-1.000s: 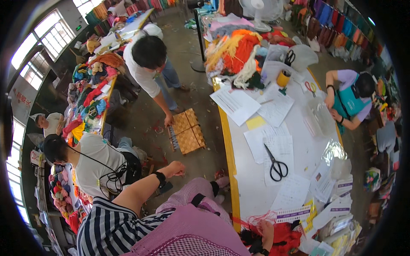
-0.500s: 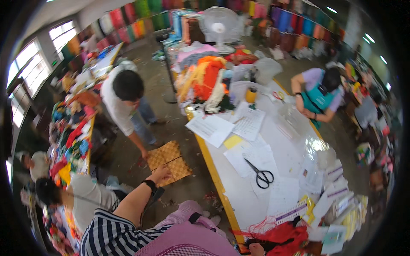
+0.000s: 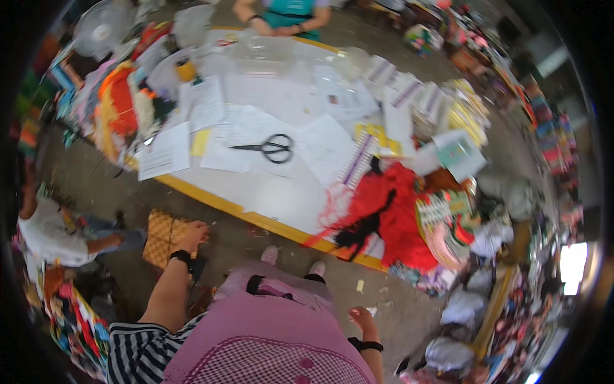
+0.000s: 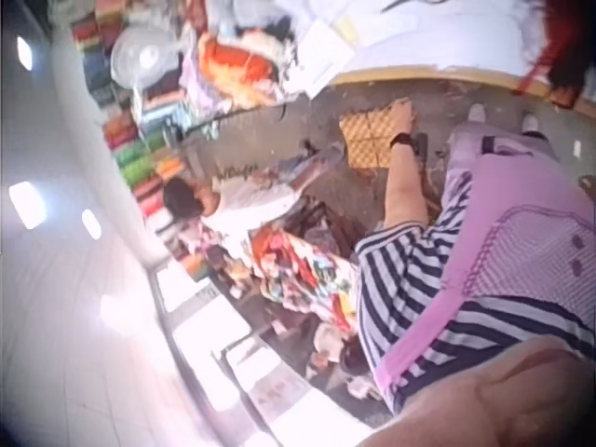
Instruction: The person picks up a paper list and a thread card, then walks to the hanging thread bundles. They select bundles of green and dark green thread, looping strands through the holes in the thread card while referring to the list.
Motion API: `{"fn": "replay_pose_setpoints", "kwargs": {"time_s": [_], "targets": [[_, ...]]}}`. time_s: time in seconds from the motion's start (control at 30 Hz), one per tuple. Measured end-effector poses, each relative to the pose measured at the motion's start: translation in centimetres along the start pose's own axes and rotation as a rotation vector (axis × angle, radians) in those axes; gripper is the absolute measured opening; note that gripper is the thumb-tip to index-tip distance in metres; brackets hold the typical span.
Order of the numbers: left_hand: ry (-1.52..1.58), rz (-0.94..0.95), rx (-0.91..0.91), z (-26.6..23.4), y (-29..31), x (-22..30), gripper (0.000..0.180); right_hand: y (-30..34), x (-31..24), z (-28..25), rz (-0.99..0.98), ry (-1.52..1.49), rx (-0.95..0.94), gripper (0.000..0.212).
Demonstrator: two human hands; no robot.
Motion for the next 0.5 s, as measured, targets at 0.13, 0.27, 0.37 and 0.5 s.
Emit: {"fn": "replay_pose_setpoints", "kwargs": {"time_s": [0.13,0.27,0.37,0.5], "targets": [[-0.076,0.035,-0.102,7.9,2.9,4.0,0.025,1.4,10.4,0.6,0.110,-0.204,-0.010,0.029],[-0.212,0.071,-0.123,16.0,7.1,3.7,0.024,4.3,11.4,-2.4,0.114,-0.313,0.089,0.030],[-0.341,0.139,-0.195,24.4,10.4,3.8,0.016,5.0,17.0,-6.4,0.071,-0.414,0.143,0.028],[-0.371,0.063,-0.315,34.5,15.7,2.1,0.013,8.6,25.1,-13.3,0.206,-0.549,0.242,0.018]]}}
Point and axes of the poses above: each hand's wrist, its own y-axis away from the middle knuckle, its own z-axis out of the palm, x = y × z, the point moved 10 cm from there along -y, towards the middle knuckle, and after that the axes turned 12 degrees about -z, right-handed, at the moved point
